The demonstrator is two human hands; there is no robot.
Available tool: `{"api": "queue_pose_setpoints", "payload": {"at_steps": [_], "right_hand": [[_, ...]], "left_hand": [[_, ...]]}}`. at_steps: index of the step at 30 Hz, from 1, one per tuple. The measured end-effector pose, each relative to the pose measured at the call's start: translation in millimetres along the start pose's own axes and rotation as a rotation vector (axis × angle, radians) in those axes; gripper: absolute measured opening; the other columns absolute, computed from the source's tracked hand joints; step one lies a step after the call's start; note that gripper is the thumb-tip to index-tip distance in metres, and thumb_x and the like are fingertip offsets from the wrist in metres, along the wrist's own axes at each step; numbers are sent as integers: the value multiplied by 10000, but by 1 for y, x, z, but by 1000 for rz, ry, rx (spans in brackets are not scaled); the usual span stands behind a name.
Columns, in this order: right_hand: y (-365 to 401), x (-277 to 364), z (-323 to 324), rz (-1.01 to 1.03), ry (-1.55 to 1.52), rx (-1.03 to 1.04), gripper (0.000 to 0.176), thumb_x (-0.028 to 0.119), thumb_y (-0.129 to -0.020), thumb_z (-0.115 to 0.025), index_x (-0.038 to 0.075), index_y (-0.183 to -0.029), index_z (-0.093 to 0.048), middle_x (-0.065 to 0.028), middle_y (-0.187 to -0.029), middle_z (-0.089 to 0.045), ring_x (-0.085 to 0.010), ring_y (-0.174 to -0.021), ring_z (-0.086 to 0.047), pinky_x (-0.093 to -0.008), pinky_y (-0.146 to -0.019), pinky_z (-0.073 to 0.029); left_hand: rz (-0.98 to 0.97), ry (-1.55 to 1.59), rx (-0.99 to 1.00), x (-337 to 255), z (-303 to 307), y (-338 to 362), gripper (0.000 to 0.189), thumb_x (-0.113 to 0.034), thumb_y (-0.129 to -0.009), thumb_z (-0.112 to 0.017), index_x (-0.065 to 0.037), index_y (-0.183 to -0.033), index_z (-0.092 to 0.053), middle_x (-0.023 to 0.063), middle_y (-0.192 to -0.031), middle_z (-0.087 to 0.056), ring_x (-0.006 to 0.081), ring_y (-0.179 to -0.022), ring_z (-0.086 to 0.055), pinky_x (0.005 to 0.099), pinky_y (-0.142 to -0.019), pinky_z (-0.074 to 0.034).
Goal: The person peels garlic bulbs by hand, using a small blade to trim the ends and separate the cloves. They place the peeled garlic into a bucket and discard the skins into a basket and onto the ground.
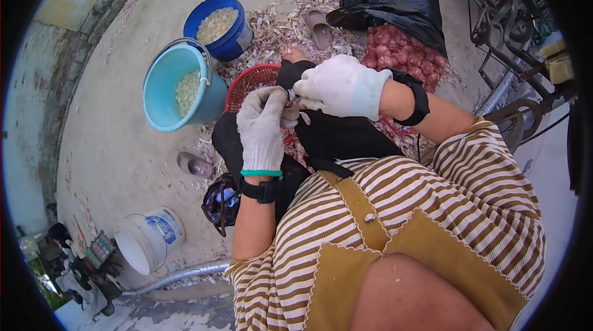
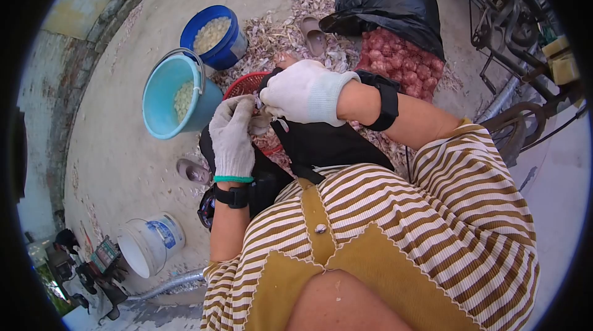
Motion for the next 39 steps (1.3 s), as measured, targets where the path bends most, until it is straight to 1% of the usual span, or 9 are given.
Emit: {"api": "queue_pose_setpoints", "payload": {"at_steps": [4, 6, 7, 12, 16, 22, 24, 29, 39], "right_hand": [[-1, -2, -2, 44, -130, -39, 204, 294, -899, -552, 117, -952, -639, -106, -824, -647, -287, -776, -657, -418, -649, -518], [1, -11, 11, -138, -477, 62, 221, 283, -893, -558, 104, -978, -657, -116, -829, -666, -287, -766, -655, -405, -654, -509], [-6, -23, -2, -44, -432, -119, 249, 283, -895, -557, 98, -1027, -659, -128, -843, -670, -298, -760, -651, -393, -667, -503], [-8, -19, -16, -145, -463, -101, 279, 303, -895, -559, 102, -1057, -666, -160, -886, -665, -328, -809, -646, -401, -708, -501], [-9, -14, -21, -116, -532, -186, 307, 332, -905, -554, 94, -1060, -672, -184, -927, -663, -344, -875, -644, -419, -755, -495], [-9, -17, -38, -245, -942, -201, 299, 274, -902, -568, 47, -1078, -648, -189, -929, -669, -343, -871, -650, -398, -733, -507], [-3, -17, -29, -370, -223, -20, 312, 316, -914, -551, 48, -1048, -638, -166, -881, -670, -316, -853, -664, -395, -702, -516], [14, 9, -10, -226, -83, 19, 313, 367, -915, -541, 73, -1004, -606, -124, -876, -654, -303, -827, -670, -425, -659, -525], [-1, 16, -7, -118, 8, 142, 259, 319, -897, -550, 83, -972, -625, -109, -886, -668, -278, -811, -678, -422, -664, -542]], "left_hand": [[86, 131, 150, -1, 8, 5, 178, -155, -964, -531, 10, -1010, -581, 83, -795, -627, 138, -618, -615, 246, -545, -501], [116, 227, 212, -1, 9, 9, 196, -160, -977, -505, 18, -1029, -570, 79, -786, -608, 152, -623, -609, 251, -556, -495], [169, 349, 270, -2, 8, 12, 194, -162, -978, -509, 15, -1026, -573, 85, -784, -623, 128, -597, -586, 243, -532, -467], [228, 611, 390, 18, 4, 5, 198, -192, -993, -483, -12, -1034, -554, 114, -879, -636, 156, -620, -600, 241, -515, -441], [217, 641, 316, 17, 1, 7, 166, -169, -989, -485, -28, -1061, -539, 106, -901, -628, 196, -683, -636, 246, -536, -455], [190, 707, 174, 12, -4, 14, 159, -171, -995, -473, -41, -1065, -531, 88, -833, -597, 170, -615, -583, 248, -493, -422], [202, 704, 143, 13, -4, 13, 160, -175, -997, -471, -39, -1062, -528, 83, -819, -591, 158, -595, -562, 248, -487, -414], [189, 607, -44, 18, -7, 9, 177, -205, -993, -501, -37, -971, -552, 49, -764, -563, 128, -548, -527, 240, -471, -408], [114, 423, -118, 21, -14, 11, 161, -192, -967, -552, -39, -917, -556, 25, -738, -551, 112, -501, -511, 242, -443, -428]]}}
Point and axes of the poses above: each hand's wrist, its own y-axis away from the middle knuckle, its own z-axis out of the back of the hand, x = y × z, the point moved 1 cm from there along -y, towards the middle knuckle
